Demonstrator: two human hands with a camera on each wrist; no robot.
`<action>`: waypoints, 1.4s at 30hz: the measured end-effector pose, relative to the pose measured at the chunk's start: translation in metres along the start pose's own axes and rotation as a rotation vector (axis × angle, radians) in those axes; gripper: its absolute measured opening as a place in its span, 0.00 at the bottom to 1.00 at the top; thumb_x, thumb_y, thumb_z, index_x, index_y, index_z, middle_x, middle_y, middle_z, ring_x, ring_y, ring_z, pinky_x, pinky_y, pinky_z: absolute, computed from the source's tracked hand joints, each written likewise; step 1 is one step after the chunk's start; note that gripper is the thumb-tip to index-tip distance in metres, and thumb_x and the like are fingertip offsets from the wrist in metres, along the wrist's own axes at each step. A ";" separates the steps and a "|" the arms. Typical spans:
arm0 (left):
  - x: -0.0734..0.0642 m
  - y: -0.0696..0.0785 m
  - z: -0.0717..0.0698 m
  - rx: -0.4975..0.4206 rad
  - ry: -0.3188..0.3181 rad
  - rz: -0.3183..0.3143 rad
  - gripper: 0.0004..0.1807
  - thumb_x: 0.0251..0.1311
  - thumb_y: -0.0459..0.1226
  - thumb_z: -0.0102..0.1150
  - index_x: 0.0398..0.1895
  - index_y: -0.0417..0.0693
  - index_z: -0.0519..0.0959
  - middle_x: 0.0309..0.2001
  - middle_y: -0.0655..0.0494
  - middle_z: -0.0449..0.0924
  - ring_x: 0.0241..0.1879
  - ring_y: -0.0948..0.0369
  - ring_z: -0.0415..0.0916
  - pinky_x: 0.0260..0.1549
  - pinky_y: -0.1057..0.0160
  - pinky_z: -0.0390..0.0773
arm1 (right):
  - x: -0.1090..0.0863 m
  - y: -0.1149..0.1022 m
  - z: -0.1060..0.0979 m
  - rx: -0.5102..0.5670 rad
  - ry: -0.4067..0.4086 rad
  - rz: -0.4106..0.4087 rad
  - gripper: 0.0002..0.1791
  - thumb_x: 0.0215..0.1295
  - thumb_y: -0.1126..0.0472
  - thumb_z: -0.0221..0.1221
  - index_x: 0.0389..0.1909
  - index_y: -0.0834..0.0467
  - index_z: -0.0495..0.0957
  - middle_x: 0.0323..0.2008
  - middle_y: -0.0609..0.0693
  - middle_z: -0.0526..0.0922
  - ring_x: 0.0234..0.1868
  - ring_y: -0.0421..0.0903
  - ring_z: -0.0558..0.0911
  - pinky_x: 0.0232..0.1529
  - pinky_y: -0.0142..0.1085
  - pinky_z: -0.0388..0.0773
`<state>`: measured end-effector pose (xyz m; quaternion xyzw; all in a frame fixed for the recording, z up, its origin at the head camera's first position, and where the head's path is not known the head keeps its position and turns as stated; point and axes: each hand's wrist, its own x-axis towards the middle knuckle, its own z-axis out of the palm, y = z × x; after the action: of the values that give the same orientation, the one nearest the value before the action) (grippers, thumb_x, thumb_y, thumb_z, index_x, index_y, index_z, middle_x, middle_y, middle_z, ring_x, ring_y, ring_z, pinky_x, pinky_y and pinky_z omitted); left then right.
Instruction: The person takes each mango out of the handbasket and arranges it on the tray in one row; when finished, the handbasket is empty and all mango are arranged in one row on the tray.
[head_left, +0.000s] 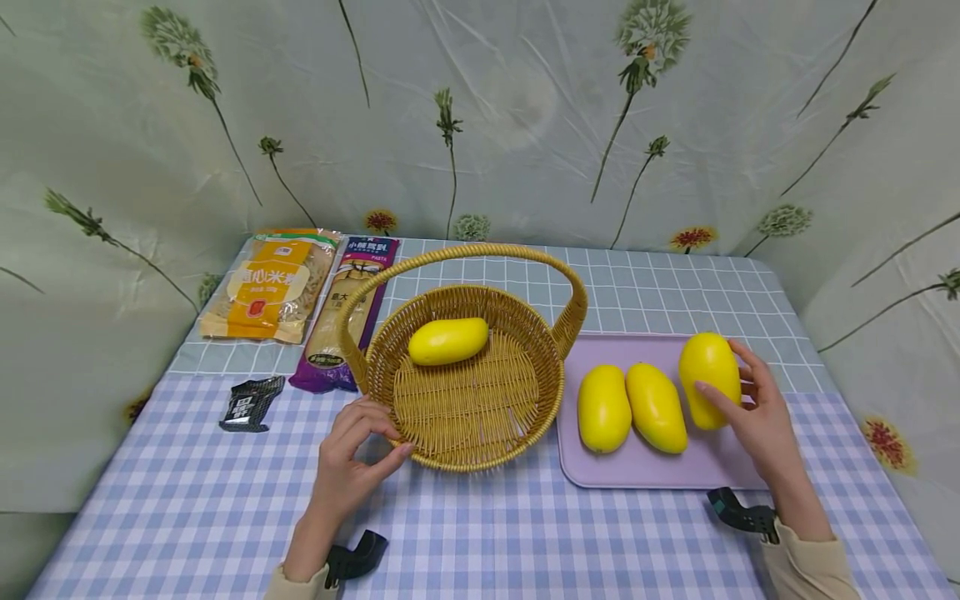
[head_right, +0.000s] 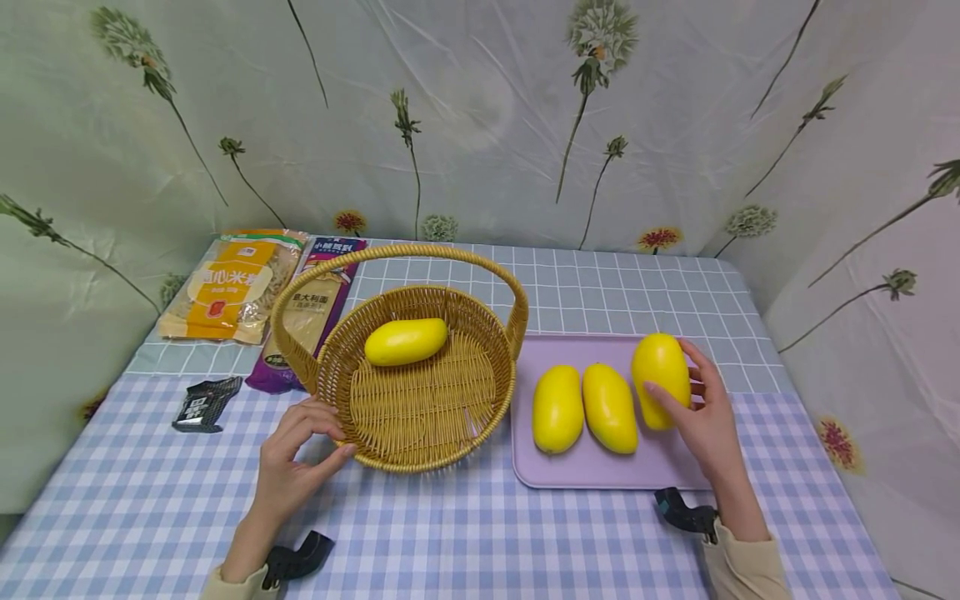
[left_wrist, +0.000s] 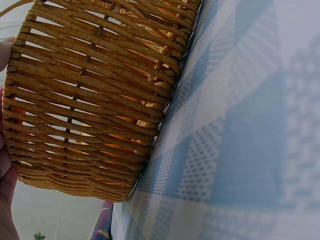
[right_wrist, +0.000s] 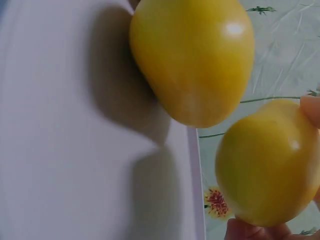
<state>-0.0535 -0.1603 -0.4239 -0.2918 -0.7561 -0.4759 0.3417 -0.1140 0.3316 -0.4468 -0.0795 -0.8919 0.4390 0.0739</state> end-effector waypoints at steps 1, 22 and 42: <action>0.000 0.000 0.000 0.000 0.000 0.000 0.18 0.58 0.43 0.65 0.22 0.38 0.75 0.31 0.49 0.76 0.38 0.55 0.72 0.58 0.54 0.67 | 0.000 0.000 0.001 -0.013 -0.004 0.013 0.40 0.61 0.44 0.62 0.71 0.32 0.53 0.55 0.55 0.64 0.44 0.46 0.65 0.35 0.28 0.68; 0.000 0.000 0.000 -0.005 -0.009 -0.009 0.17 0.58 0.43 0.65 0.22 0.39 0.75 0.31 0.50 0.76 0.37 0.56 0.73 0.59 0.56 0.66 | -0.003 0.002 -0.001 -0.121 -0.137 0.127 0.47 0.62 0.39 0.57 0.75 0.48 0.45 0.57 0.69 0.62 0.50 0.62 0.64 0.38 0.45 0.68; 0.000 -0.001 0.000 0.005 -0.009 -0.008 0.17 0.59 0.43 0.64 0.23 0.39 0.75 0.31 0.48 0.76 0.35 0.52 0.72 0.58 0.54 0.67 | -0.001 -0.011 -0.006 -0.143 -0.273 0.167 0.48 0.64 0.36 0.53 0.74 0.58 0.44 0.57 0.70 0.62 0.46 0.60 0.67 0.30 0.33 0.74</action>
<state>-0.0539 -0.1610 -0.4242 -0.2898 -0.7601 -0.4740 0.3370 -0.1124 0.3292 -0.4350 -0.0980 -0.9129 0.3858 -0.0905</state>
